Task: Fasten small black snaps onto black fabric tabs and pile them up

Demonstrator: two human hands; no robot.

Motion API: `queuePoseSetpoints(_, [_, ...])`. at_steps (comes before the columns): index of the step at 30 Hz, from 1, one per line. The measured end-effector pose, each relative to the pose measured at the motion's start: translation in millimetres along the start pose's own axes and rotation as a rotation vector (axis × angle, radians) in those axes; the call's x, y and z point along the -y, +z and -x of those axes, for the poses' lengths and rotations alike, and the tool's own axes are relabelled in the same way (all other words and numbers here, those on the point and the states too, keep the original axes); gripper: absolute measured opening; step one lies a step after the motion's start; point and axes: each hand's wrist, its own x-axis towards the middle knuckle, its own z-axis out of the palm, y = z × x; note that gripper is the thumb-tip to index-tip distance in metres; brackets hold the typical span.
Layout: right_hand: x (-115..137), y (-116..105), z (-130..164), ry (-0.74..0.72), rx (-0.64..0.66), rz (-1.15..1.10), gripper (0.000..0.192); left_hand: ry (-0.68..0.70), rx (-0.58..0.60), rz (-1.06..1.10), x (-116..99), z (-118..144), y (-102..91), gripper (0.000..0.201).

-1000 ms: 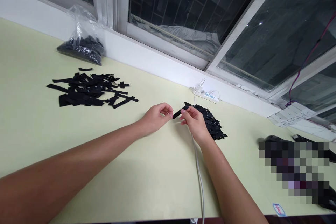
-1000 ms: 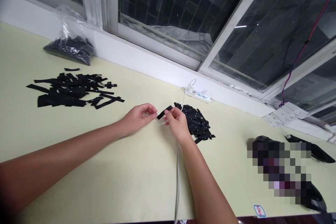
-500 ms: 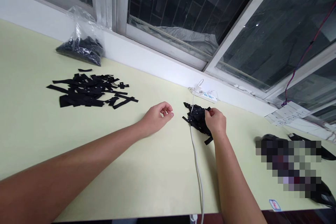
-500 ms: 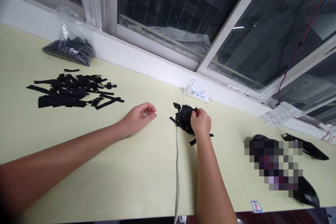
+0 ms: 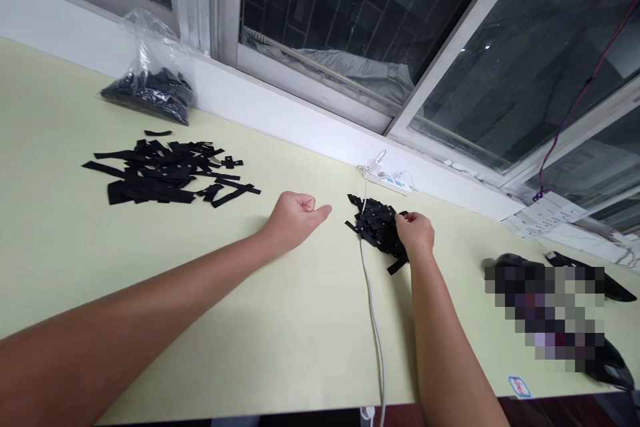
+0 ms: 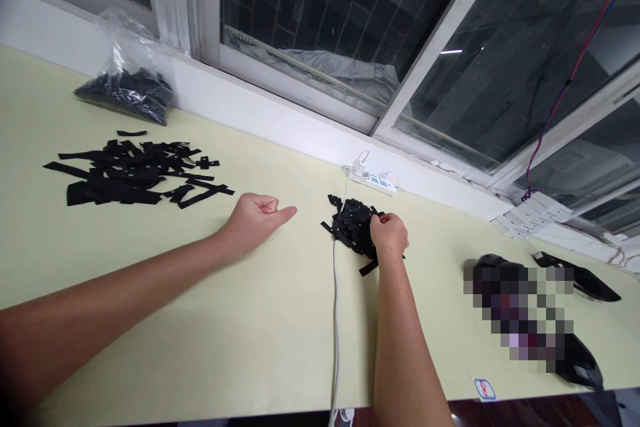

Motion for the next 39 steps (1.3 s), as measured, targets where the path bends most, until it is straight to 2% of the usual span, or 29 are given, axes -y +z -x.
queuePoseSetpoints(3, [-1, 2, 0, 0.021, -0.015, -0.006, 0.025, 0.003, 0.101, -0.012, 8, 1, 1.5, 0.054])
queuePoseSetpoints(5, [0, 2, 1, 0.031, -0.020, -0.006, 0.035, 0.027, 0.107, 0.016, 13, 0, 0.1, 0.046])
queuePoseSetpoints(7, [2, 1, 3, 0.023, -0.070, -0.011, 0.045, 0.071, 0.071, 0.070, 15, -3, -2.2, 0.028])
queuePoseSetpoints(9, [7, 1, 9, -0.028, -0.189, -0.046, 0.044, 0.096, 0.046, 0.114, 16, -6, -4.4, 0.004])
queuePoseSetpoints(12, [18, 3, 23, -0.204, -0.336, -0.168, 0.036, 0.041, 0.088, 0.111, 17, -8, -7.6, 0.019])
queuePoseSetpoints(16, [33, 13, 45, -0.468, -0.271, -0.328, 0.037, 0.006, 0.114, 0.171, 15, -10, -11.1, 0.013])
queuePoseSetpoints(20, [42, 21, 60, -0.592, -0.165, -0.456, 0.037, -0.012, 0.103, 0.279, 9, -14, -13.8, 0.007])
queuePoseSetpoints(22, [44, 21, 63, -0.539, -0.106, -0.560, 0.032, -0.026, 0.116, 0.282, 7, -15, -14.8, 0.006])
queuePoseSetpoints(26, [50, 18, 66, -0.225, 0.048, -0.855, 0.018, -0.017, 0.128, 0.264, 5, -16, -14.8, 0.006])
queuePoseSetpoints(28, [52, 17, 68, -0.120, 0.112, -0.974, 0.012, -0.020, 0.126, 0.273, 6, -16, -15.1, 0.006])
queuePoseSetpoints(30, [55, 17, 69, -0.091, 0.166, -1.022, 0.008, -0.024, 0.086, 0.303, 6, -19, -17.3, 0.005])
queuePoseSetpoints(35, [56, 21, 73, -0.138, 0.279, -0.950, 0.005, -0.026, -0.168, 0.458, 3, -35, -37.9, 0.003])
queuePoseSetpoints(37, [55, 24, 73, -0.152, 0.309, -0.860, 0.006, -0.038, -0.213, 0.412, 3, -43, -49.0, 0.005])
queuePoseSetpoints(39, [53, 28, 73, -0.178, 0.316, -0.756, 0.011, -0.019, -0.245, 0.261, 7, -48, -57.4, 0.009])
